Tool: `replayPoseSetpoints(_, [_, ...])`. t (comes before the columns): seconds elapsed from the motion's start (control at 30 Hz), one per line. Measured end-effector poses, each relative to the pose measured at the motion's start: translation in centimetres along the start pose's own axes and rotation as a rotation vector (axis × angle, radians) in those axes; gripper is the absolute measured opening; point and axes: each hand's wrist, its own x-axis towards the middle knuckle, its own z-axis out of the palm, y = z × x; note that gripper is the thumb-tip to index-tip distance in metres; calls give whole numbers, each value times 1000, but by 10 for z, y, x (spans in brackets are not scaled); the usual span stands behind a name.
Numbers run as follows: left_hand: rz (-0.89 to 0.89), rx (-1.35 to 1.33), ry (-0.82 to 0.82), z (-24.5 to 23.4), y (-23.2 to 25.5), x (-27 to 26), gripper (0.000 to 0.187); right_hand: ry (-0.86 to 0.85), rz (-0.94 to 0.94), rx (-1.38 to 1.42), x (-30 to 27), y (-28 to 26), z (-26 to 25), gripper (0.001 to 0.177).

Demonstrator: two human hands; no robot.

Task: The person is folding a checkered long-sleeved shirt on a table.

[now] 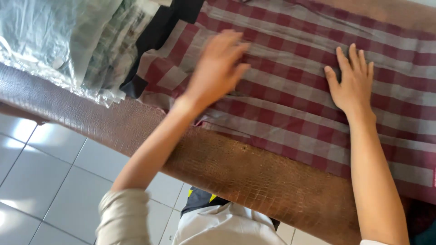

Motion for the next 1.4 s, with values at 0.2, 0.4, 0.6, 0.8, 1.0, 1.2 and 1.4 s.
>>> replayPoseSetpoints(0.2, [-125, 242, 327, -116, 7, -91, 25, 300, -235, -121, 0, -27, 6, 47])
replayPoseSetpoints(0.4, [-284, 552, 270, -146, 8, -142, 25, -17, -251, 339, 28, -142, 6, 24])
replayPoseSetpoints(0.6, [-519, 382, 151, -149, -5, -143, 26, -83, -88, 226, 81, -180, 59, 62])
replayPoseSetpoints(0.8, [-528, 212, 164, -155, -19, -149, 17, -86, -132, 297, 86, -169, 60, 20])
replayPoseSetpoints(1.0, [-541, 300, 185, -146, -22, -147, 12, -15, -202, 616, 94, -155, 53, 28])
replayPoseSetpoints(1.2, [-595, 529, 147, -133, -19, -144, 13, 134, -228, 276, 78, -169, 65, 32])
replayPoseSetpoints(1.4, [-118, 369, 381, -115, 14, -125, 20, 275, -507, 83, 15, -195, 18, 54])
